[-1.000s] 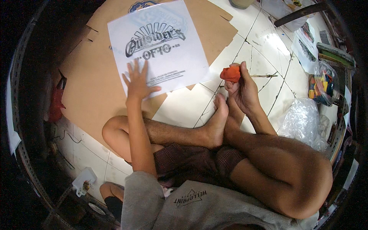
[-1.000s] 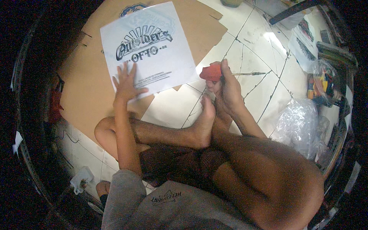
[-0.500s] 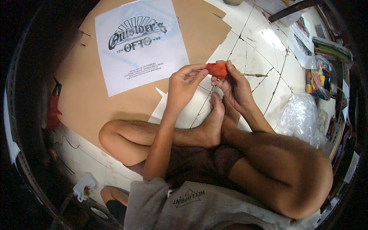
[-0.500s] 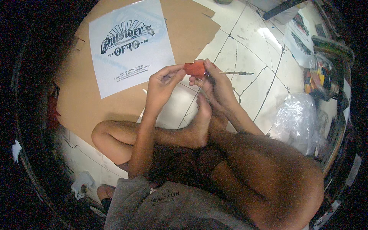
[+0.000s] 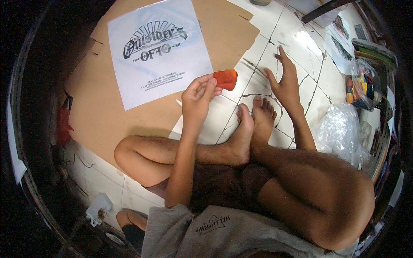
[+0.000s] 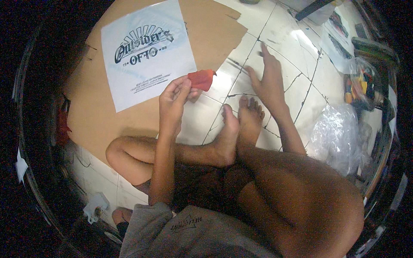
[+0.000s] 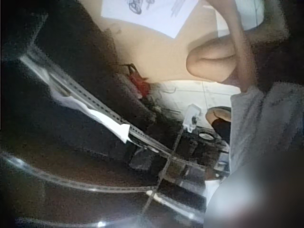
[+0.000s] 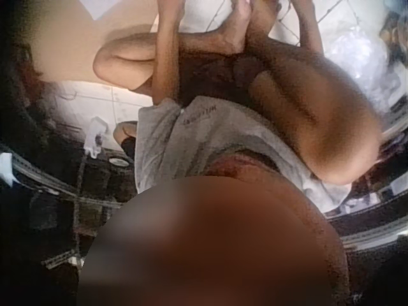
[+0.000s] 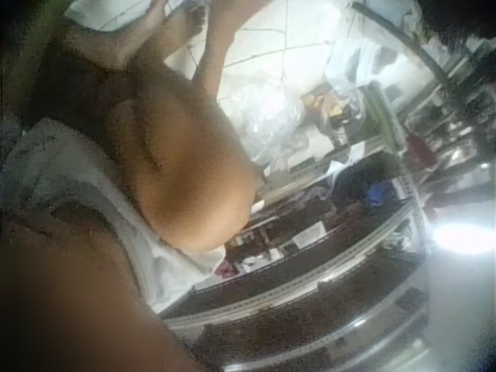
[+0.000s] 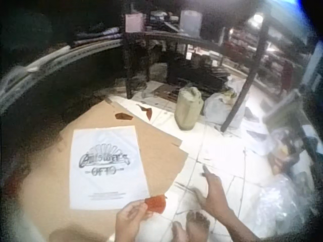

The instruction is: The person sits on the floor and uses a red cloth to rub the surface of printed white sheets placed on a cardboard sheet. They repeatedly pick up sheets, rub them, and place them on a nearby shelf.

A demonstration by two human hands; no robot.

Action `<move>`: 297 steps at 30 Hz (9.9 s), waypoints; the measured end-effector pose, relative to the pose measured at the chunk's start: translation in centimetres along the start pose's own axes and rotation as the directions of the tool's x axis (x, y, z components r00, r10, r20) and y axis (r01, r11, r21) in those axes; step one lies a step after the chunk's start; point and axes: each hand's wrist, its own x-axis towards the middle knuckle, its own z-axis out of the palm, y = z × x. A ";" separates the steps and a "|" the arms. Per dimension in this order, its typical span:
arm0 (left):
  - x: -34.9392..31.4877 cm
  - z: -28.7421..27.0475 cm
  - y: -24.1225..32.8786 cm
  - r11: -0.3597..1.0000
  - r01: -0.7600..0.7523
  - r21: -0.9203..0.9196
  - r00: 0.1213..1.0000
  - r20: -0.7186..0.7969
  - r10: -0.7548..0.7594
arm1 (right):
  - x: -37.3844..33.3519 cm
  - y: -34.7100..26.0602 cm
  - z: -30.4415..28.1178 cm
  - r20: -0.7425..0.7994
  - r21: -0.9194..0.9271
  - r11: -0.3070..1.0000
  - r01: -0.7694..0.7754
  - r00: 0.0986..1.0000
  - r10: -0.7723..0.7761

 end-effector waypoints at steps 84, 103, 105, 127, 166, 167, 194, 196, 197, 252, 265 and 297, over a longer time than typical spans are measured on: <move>13.7 -7.3 -3.0 -0.150 -0.343 0.927 0.939 0.336 -0.071 | 3.2 -5.3 14.1 0.330 0.047 0.689 0.723 0.640 -0.694; 10.1 -5.2 0.3 0.223 -0.015 0.975 0.999 0.005 0.044 | 6.0 -2.3 5.5 0.596 0.733 -0.443 -0.516 0.802 0.050; 11.4 -4.9 -1.4 0.156 0.091 0.984 0.991 -0.105 0.088 | 5.6 -3.4 4.8 0.532 0.807 -0.315 -0.499 0.846 0.024; 12.4 -14.4 1.7 -0.057 -0.446 0.893 0.868 0.447 0.216 | 6.4 -8.0 3.8 0.100 0.756 0.653 0.049 0.977 -0.189; 16.1 -17.4 2.3 0.070 -0.433 0.899 0.895 0.419 0.153 | 12.3 -10.4 19.3 0.269 0.194 0.660 0.726 0.608 -0.747; 15.9 -17.4 2.1 0.080 -0.433 0.898 0.896 0.419 0.149 | 11.8 -10.4 19.3 0.294 0.219 0.640 0.736 0.576 -0.763; 15.8 -17.5 1.4 0.128 -0.404 0.906 0.908 0.378 0.182 | 12.3 -11.4 20.3 0.288 0.224 0.592 0.774 0.527 -0.799; 15.9 -17.5 1.2 0.129 -0.405 0.905 0.906 0.378 0.188 | 12.0 -11.0 20.6 0.274 0.228 0.598 0.768 0.539 -0.796; 15.9 -17.5 1.3 0.131 -0.405 0.905 0.907 0.379 0.181 | 11.9 -10.8 20.8 0.266 0.230 0.602 0.765 0.546 -0.795; 11.1 -7.0 4.2 0.972 -0.110 -0.207 0.953 0.256 0.162 | 7.1 -16.5 6.0 -0.011 0.189 0.855 0.483 0.872 -0.490; 11.7 -7.1 3.5 0.926 -0.377 -0.033 0.900 0.223 0.374 | 7.8 -15.4 7.3 0.368 0.721 0.610 -0.328 0.928 0.063; 16.5 -17.4 1.7 0.121 -0.484 0.867 0.854 0.438 0.281 | 11.5 -12.6 18.9 0.212 0.225 0.692 0.686 0.658 -0.722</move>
